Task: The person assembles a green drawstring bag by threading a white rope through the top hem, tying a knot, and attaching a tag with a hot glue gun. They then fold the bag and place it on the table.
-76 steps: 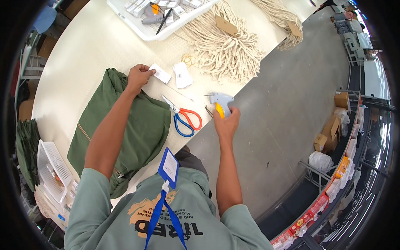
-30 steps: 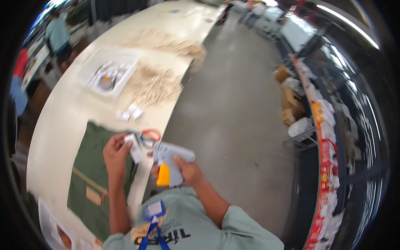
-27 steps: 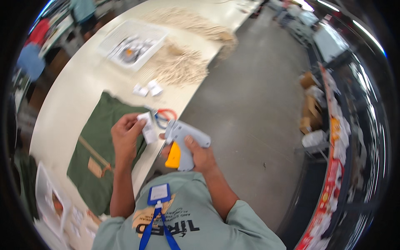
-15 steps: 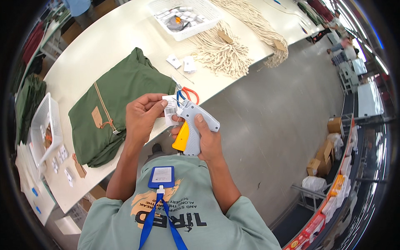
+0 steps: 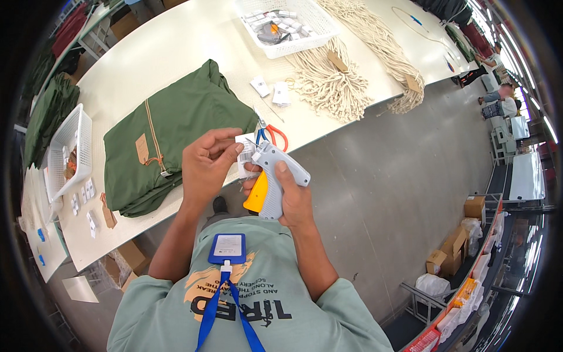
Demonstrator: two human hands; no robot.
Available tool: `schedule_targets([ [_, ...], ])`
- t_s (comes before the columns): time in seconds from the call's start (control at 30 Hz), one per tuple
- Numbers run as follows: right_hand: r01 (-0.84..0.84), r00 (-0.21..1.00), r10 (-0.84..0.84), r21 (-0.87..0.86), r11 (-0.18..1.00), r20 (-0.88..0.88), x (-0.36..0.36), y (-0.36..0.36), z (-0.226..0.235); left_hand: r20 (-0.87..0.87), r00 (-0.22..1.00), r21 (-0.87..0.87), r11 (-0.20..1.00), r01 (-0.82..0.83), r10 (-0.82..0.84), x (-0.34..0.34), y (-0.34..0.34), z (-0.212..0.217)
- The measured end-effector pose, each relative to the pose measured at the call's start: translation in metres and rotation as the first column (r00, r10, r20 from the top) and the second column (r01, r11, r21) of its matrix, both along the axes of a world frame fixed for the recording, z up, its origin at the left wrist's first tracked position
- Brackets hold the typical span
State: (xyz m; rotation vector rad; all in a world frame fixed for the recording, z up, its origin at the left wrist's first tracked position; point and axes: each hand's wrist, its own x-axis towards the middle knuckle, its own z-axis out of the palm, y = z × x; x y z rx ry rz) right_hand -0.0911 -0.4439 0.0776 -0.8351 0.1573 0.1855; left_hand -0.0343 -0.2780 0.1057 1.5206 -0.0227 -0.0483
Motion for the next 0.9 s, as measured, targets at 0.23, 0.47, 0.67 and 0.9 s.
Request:
schedule_targets([
  [0.23,-0.021,1.0,0.019,-0.085,0.996,-0.021,0.005,0.003,0.0,0.187,0.981,0.266,0.959,-0.096,0.046,-0.009,-0.006,-0.011],
  [0.47,-0.052,0.994,0.068,-0.19,0.98,0.08,0.014,0.029,-0.015,-0.022,0.992,-0.076,0.989,-0.129,0.127,-0.019,0.017,-0.036],
  [0.67,-0.367,0.927,0.357,-0.093,0.925,-0.112,0.021,0.069,-0.047,-0.194,0.953,-0.015,0.971,-0.238,0.231,-0.048,0.068,-0.071],
  [0.9,-0.569,0.816,0.537,-0.138,0.81,-0.213,0.038,0.113,-0.066,-0.373,0.74,-0.007,0.796,-0.606,0.56,-0.06,0.151,-0.12],
])
